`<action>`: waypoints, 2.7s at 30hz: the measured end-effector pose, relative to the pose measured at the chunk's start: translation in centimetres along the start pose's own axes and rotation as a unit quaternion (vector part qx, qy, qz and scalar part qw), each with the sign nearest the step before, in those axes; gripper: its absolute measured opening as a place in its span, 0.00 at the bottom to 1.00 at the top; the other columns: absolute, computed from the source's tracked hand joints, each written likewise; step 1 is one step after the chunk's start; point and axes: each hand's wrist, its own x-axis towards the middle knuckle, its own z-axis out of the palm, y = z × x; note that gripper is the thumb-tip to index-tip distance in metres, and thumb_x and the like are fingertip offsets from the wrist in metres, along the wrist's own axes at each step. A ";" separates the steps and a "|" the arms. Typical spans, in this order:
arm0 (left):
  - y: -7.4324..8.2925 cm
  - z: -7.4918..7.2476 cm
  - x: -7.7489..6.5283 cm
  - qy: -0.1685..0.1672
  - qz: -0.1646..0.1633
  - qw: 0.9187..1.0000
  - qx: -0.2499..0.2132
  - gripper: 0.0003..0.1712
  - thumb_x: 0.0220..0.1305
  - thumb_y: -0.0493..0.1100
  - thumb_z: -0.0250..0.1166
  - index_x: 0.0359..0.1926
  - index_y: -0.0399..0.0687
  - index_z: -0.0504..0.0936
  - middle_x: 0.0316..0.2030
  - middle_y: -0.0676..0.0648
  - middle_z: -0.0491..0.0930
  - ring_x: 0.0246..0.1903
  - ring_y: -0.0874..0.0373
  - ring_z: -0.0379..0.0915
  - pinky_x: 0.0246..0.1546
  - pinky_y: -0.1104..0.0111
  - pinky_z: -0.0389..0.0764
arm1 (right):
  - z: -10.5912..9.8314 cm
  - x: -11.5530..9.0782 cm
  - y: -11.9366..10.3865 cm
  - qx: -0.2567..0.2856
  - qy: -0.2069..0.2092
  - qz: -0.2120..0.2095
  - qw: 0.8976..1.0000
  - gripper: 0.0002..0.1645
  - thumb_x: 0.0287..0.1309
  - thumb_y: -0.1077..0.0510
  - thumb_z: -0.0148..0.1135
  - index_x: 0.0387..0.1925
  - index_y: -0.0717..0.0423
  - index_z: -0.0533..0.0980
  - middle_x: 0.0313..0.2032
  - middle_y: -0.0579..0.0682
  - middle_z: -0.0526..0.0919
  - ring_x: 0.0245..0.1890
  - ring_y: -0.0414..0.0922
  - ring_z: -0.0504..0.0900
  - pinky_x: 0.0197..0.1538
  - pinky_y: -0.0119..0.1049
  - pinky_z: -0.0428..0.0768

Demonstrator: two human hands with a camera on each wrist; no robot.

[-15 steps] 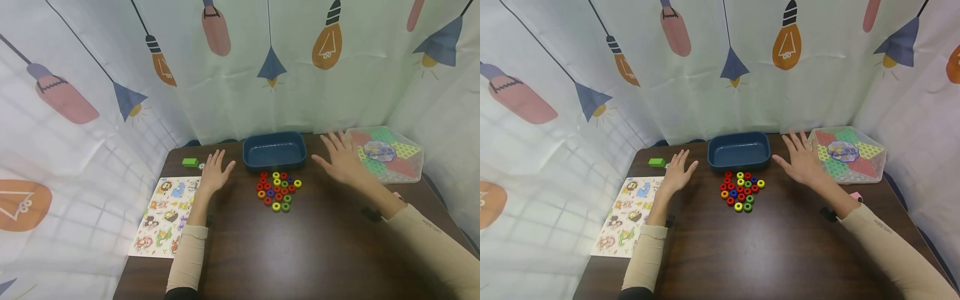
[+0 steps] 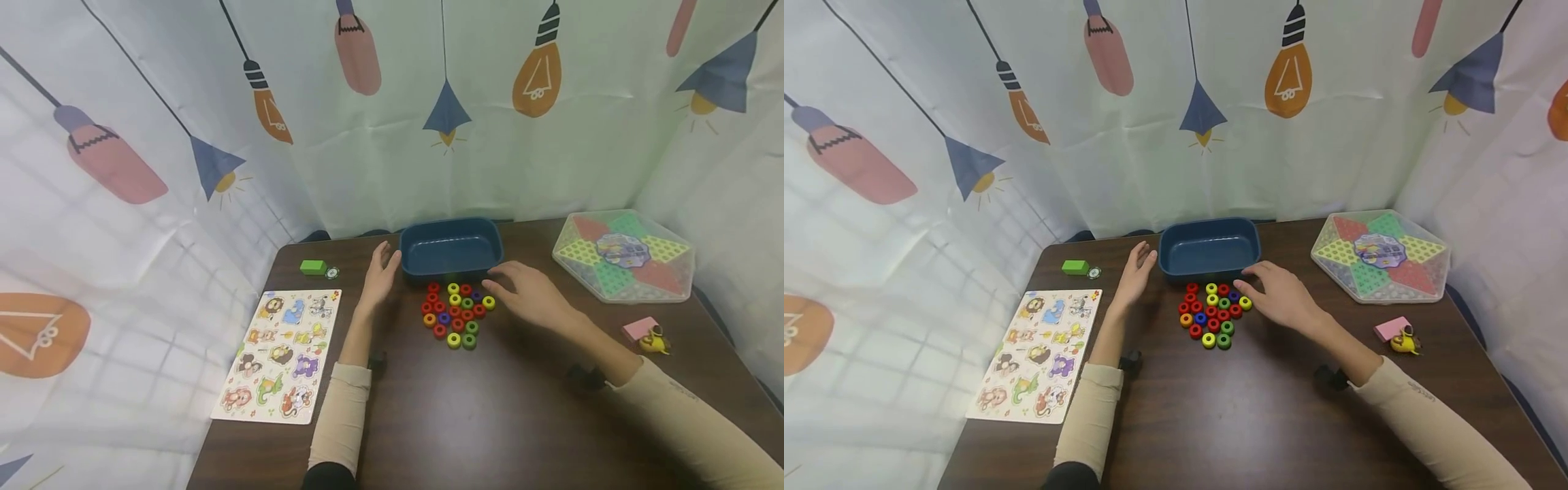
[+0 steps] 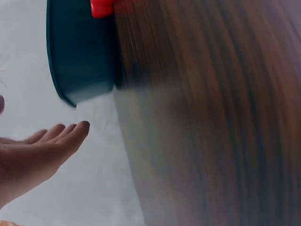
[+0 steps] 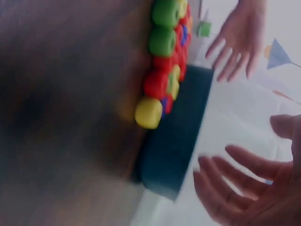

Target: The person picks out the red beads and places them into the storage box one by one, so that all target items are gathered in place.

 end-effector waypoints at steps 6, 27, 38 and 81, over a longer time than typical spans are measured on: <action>1.1 1.5 0.6 -0.003 -0.054 0.987 -0.150 0.39 0.72 0.46 0.56 0.76 0.46 0.49 0.74 0.46 0.53 0.73 0.52 0.50 0.72 0.58 0.57 | 2.3 0.2 0.4 0.046 -0.037 0.011 0.998 0.15 0.63 0.51 0.62 0.49 0.49 0.81 0.44 0.45 0.85 0.43 0.44 0.83 0.48 0.48 0.80; 0.7 3.7 1.2 0.106 -0.072 0.943 -0.306 0.37 0.63 0.20 0.49 0.71 0.43 0.58 0.71 0.41 0.59 0.71 0.52 0.56 0.69 0.63 0.62 | 6.2 1.6 1.6 0.182 -0.114 0.086 0.973 0.14 0.56 0.66 0.66 0.45 0.54 0.82 0.37 0.50 0.86 0.24 0.44 0.86 0.25 0.37 0.84; -0.4 4.9 1.6 0.142 -0.063 0.947 -0.281 0.39 0.57 0.20 0.58 0.68 0.45 0.62 0.67 0.43 0.67 0.67 0.53 0.64 0.63 0.69 0.70 | 2.9 2.9 1.1 0.249 -0.181 0.124 0.943 0.16 0.57 0.66 0.64 0.48 0.56 0.83 0.40 0.52 0.87 0.28 0.51 0.87 0.33 0.45 0.87; -0.3 4.9 1.5 0.160 -0.078 0.943 -0.280 0.39 0.54 0.18 0.58 0.67 0.41 0.64 0.64 0.38 0.70 0.64 0.52 0.69 0.62 0.64 0.73 | 9.3 22.1 -1.1 0.344 -0.211 0.188 0.895 0.26 0.58 0.76 0.52 0.59 0.66 0.75 0.46 0.67 0.82 0.45 0.59 0.85 0.50 0.51 0.83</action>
